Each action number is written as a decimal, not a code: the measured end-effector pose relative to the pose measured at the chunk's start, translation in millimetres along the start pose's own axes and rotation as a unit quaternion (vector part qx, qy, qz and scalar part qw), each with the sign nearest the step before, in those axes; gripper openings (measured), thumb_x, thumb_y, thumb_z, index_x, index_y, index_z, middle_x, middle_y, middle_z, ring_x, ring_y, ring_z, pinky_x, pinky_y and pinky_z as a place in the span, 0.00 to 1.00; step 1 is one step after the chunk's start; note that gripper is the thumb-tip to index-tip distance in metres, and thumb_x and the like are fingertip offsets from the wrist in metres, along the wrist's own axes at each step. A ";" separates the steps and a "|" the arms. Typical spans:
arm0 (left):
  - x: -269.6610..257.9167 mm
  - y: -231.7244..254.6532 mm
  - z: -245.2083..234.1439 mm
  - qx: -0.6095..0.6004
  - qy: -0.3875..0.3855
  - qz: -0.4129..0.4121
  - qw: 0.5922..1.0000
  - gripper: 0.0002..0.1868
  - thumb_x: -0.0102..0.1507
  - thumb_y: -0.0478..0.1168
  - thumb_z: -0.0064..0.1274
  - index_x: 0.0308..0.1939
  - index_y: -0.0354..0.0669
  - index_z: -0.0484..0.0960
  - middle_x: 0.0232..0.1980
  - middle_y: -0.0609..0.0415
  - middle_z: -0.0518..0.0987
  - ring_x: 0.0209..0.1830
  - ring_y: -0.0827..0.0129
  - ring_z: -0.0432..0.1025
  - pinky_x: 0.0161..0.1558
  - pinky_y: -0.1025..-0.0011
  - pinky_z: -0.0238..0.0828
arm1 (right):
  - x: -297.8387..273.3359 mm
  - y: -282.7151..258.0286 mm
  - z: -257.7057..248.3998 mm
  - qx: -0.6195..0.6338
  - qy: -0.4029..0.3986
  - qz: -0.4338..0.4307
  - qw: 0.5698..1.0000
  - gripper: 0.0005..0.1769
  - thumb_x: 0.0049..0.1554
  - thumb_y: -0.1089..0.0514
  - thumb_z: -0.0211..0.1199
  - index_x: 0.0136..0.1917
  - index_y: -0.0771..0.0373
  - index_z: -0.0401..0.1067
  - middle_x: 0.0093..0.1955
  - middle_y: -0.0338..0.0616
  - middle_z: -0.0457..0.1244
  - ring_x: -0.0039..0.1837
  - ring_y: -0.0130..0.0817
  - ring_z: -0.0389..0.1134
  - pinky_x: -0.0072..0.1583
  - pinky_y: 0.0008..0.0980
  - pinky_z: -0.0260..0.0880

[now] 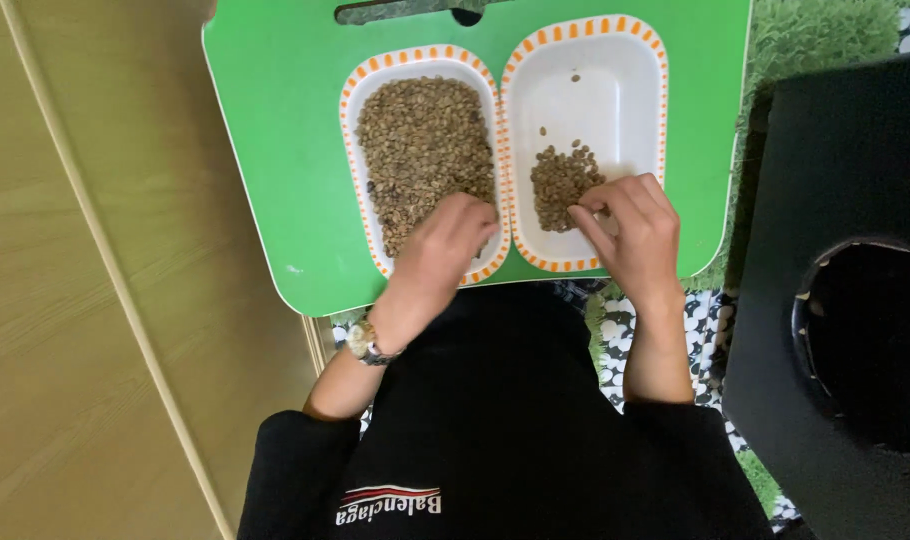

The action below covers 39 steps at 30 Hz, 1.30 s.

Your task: The person sorts green coffee beans by hand, picking them up and placing them into a divided tray.

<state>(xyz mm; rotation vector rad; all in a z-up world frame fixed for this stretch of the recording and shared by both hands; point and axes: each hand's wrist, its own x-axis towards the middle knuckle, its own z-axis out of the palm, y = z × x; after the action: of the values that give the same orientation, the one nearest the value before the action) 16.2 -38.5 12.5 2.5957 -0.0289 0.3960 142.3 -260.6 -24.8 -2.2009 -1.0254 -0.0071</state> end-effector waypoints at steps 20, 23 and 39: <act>-10.0 -19.6 4.3 0.002 -0.004 -0.003 1.000 0.09 0.71 0.30 0.45 0.53 0.39 0.79 0.42 0.47 0.75 0.47 0.54 0.75 0.46 0.64 0.77 | 37.8 -19.5 18.9 0.022 -0.040 -0.081 0.996 0.07 0.60 0.64 0.76 0.48 0.65 0.77 0.43 0.47 0.67 0.47 0.47 0.67 0.51 0.43 0.69; -12.5 -35.3 -28.1 -0.019 0.012 -0.078 0.997 0.08 0.73 0.33 0.44 0.52 0.38 0.79 0.42 0.50 0.73 0.46 0.56 0.74 0.48 0.65 0.76 | 63.3 -53.7 34.4 -0.012 -0.059 -0.143 0.988 0.11 0.58 0.62 0.76 0.50 0.65 0.76 0.45 0.49 0.67 0.49 0.47 0.68 0.53 0.42 0.70; -2.3 -65.6 -35.1 -0.066 0.037 -0.084 0.994 0.08 0.68 0.24 0.51 0.51 0.31 0.77 0.41 0.52 0.68 0.42 0.59 0.72 0.46 0.68 0.76 | 108.6 -99.7 66.6 -0.090 -0.143 -0.191 0.967 0.09 0.64 0.72 0.65 0.58 0.71 0.74 0.50 0.52 0.65 0.56 0.47 0.68 0.59 0.44 0.73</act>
<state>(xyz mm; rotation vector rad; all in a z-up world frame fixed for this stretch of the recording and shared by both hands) 10.6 35.6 9.1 2.4284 0.1823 0.4149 131.6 -104.0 14.3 -2.1691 -1.6583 0.0457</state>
